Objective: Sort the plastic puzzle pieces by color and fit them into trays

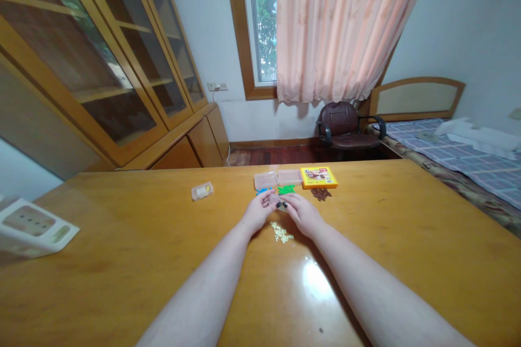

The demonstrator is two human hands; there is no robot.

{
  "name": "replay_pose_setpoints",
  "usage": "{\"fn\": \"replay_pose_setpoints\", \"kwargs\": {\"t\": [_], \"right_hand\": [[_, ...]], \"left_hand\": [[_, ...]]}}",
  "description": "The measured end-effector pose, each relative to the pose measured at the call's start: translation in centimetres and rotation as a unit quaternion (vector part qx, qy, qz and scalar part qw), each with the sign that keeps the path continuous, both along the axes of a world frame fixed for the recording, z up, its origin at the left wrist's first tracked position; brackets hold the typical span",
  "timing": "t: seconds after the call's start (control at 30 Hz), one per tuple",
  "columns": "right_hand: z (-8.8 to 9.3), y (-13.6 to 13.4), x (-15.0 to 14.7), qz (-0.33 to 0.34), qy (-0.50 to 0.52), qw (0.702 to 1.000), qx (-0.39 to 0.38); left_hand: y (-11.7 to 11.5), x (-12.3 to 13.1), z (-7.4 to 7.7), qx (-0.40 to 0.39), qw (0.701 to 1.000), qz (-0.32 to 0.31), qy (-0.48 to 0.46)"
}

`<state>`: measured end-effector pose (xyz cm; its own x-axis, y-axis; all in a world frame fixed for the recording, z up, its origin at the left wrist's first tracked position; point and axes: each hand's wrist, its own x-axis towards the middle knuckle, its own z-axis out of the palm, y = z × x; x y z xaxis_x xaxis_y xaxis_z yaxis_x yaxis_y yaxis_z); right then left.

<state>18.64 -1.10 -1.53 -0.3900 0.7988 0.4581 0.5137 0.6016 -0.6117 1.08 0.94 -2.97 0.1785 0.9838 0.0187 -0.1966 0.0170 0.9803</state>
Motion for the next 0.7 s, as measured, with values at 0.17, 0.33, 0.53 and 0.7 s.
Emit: {"fn": "replay_pose_setpoints", "kwargs": {"t": [0.17, 0.33, 0.53, 0.7], "right_hand": [[0.34, -0.24, -0.2, -0.004, -0.008, 1.0, 0.006], [0.37, -0.27, -0.13, -0.051, -0.029, 0.998, 0.011], [0.1, -0.04, 0.09, -0.055, -0.019, 0.998, 0.038], [-0.34, 0.35, 0.4, -0.066, 0.055, 0.996, 0.026]], "left_hand": [[0.1, -0.02, -0.01, -0.001, 1.0, 0.009, 0.006], [-0.14, -0.08, 0.09, 0.011, 1.0, -0.004, 0.007], [-0.14, -0.13, -0.1, 0.036, 0.999, -0.004, 0.011], [0.06, -0.32, -0.66, 0.078, 0.996, -0.036, 0.012]]}}
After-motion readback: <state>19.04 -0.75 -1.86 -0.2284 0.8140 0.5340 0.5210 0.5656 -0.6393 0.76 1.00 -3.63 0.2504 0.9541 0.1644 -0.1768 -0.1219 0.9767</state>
